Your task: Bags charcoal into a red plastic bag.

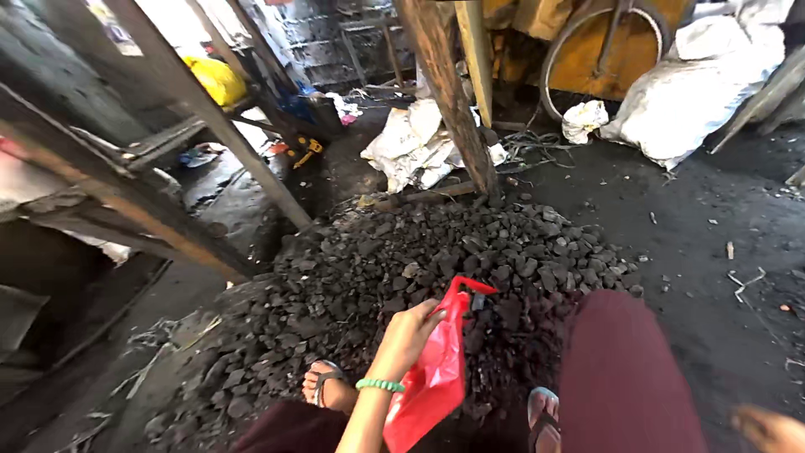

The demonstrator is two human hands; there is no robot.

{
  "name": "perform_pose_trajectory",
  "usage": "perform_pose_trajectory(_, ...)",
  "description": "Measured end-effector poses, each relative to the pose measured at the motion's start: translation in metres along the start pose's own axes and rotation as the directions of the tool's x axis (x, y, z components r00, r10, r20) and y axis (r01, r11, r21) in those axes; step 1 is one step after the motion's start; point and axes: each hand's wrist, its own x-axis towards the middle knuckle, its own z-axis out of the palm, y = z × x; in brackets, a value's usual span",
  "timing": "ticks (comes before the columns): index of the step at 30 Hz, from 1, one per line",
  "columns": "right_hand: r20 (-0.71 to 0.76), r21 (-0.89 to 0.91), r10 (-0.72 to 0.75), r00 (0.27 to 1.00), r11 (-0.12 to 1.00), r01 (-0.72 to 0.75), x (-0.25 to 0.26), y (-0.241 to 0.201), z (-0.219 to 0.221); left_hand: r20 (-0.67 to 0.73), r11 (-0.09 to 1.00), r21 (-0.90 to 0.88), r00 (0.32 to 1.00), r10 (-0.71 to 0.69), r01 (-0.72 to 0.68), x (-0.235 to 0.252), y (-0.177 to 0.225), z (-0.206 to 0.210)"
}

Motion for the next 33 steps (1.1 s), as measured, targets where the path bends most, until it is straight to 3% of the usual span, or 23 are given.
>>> perform_pose_trajectory(2, -0.232, 0.115, -0.089, 0.969, 0.986, 0.119, 0.019, -0.039, -0.065, -0.008, 0.999, -0.009, 0.999, 0.043, -0.043, -0.005, 0.009, -0.007)
perform_pose_trajectory(4, -0.446, 0.137, -0.168, 0.879, 0.958, 0.253, 0.024, -0.098, -0.122, -0.031, 0.995, -0.021, 0.995, 0.096, -0.097, -0.010, 0.017, -0.013)
perform_pose_trajectory(7, -0.557, 0.116, -0.365, 0.746, 0.855, 0.505, 0.037, -0.177, -0.163, -0.017, 0.985, -0.060, 0.987, 0.160, -0.160, -0.017, 0.024, -0.016)
perform_pose_trajectory(8, -0.530, 0.090, -0.472, 0.704, 0.795, 0.600, 0.040, -0.207, -0.165, 0.000, 0.980, -0.081, 0.984, 0.180, -0.179, -0.019, 0.024, -0.015)
perform_pose_trajectory(10, -0.338, 0.110, -0.625, 0.703, 0.716, 0.689, 0.044, -0.274, -0.152, 0.039, 0.969, -0.131, 0.976, 0.215, -0.208, -0.022, 0.024, -0.015)
perform_pose_trajectory(12, -0.123, 0.199, -0.741, 0.660, 0.633, 0.748, 0.049, -0.329, -0.109, 0.074, 0.957, -0.170, 0.965, 0.252, -0.237, -0.027, 0.025, -0.012)
perform_pose_trajectory(14, 0.047, 0.312, -0.849, 0.526, 0.512, 0.800, 0.055, -0.359, -0.065, 0.085, 0.950, -0.180, 0.958, 0.273, -0.255, -0.029, 0.022, -0.006)
perform_pose_trajectory(16, 0.182, 0.413, -0.860, 0.477, 0.507, 0.757, 0.063, -0.373, -0.045, 0.141, 0.971, -0.134, 0.966, 0.216, -0.197, -0.030, 0.014, -0.006)
perform_pose_trajectory(19, 0.275, 0.524, -0.776, 0.568, 0.616, 0.588, 0.093, -0.366, -0.036, 0.214, 0.997, -0.064, 0.976, -0.036, 0.051, -0.031, -0.017, -0.016)
perform_pose_trajectory(21, 0.290, 0.596, -0.710, 0.642, 0.658, 0.460, 0.114, -0.359, -0.033, 0.203, 0.964, -0.175, 0.965, -0.165, 0.201, -0.033, -0.044, -0.021)
perform_pose_trajectory(24, 0.296, 0.733, -0.639, 0.710, 0.628, 0.260, 0.134, -0.353, -0.015, 0.086, 0.745, -0.619, 0.965, -0.249, 0.247, -0.040, -0.074, -0.012)
perform_pose_trajectory(26, 0.318, 0.793, -0.623, 0.715, 0.588, 0.160, 0.140, -0.352, 0.003, 0.066, 0.585, -0.776, 0.953, -0.294, 0.234, -0.041, -0.081, -0.004)
perform_pose_trajectory(28, 0.298, 0.787, -0.570, 0.766, 0.600, 0.140, 0.143, -0.355, 0.022, 0.090, 0.571, -0.773, 0.939, -0.332, 0.276, -0.039, -0.079, -0.002)
perform_pose_trajectory(31, 0.131, 0.627, -0.440, 0.888, 0.731, 0.270, 0.138, -0.359, 0.043, 0.099, 0.618, -0.719, 0.927, -0.361, 0.317, -0.033, -0.072, 0.002)
perform_pose_trajectory(33, 0.003, 0.578, -0.430, 0.903, 0.737, 0.349, 0.119, -0.366, 0.050, 0.062, 0.599, -0.745, 0.924, -0.377, 0.294, -0.027, -0.063, 0.010)
